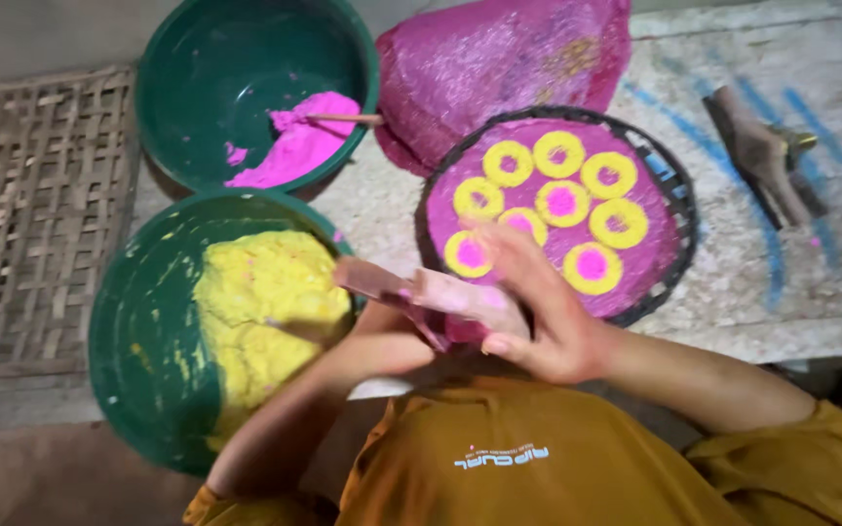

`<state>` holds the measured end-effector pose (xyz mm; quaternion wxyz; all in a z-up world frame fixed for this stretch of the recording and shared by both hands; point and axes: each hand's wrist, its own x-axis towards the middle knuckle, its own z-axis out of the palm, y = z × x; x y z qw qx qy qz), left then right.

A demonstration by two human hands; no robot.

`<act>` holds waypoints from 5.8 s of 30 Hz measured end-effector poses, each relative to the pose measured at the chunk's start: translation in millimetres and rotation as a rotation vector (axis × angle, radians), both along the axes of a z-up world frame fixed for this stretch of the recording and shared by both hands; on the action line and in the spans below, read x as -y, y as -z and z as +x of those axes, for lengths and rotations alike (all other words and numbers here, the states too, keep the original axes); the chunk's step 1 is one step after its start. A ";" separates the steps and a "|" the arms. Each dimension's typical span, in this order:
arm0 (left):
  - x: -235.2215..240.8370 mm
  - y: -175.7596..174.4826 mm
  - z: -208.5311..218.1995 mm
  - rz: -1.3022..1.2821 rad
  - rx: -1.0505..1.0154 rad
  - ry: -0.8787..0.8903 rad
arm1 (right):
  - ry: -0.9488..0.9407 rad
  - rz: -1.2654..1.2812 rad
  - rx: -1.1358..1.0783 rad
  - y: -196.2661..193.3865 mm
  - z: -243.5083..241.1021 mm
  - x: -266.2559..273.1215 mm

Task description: The person uses a wooden press to form yellow dough into ring shapes on a purple glittery mat, then fills the centers with pink dough. The finished pieces are arranged on a tray.

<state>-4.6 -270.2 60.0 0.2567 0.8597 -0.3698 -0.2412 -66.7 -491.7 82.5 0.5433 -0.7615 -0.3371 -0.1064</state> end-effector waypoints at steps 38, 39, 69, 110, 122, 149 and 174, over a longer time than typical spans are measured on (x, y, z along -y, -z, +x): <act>83.7 284.2 -19.5 -1.115 -0.614 -0.998 | 0.379 0.634 -0.595 123.6 -71.7 237.4; 88.2 282.4 -16.5 -1.214 -0.547 -0.888 | 0.379 0.625 -0.606 122.5 -69.2 234.7; 150.0 95.2 95.3 -1.985 -1.069 0.079 | -0.350 -0.052 -1.528 95.6 72.6 245.6; 129.1 241.6 -77.6 -1.371 -0.754 -1.218 | -0.032 0.531 -0.846 115.0 7.0 215.6; 105.9 305.3 -10.8 -1.571 -1.136 -1.029 | -0.031 0.703 -0.812 135.0 -41.9 253.3; 121.1 118.7 27.0 -1.947 -1.107 0.044 | -0.306 -0.039 -1.623 125.8 2.0 221.6; 125.0 142.2 70.0 -2.167 -1.017 0.004 | 0.070 -0.664 -1.009 110.5 28.0 177.1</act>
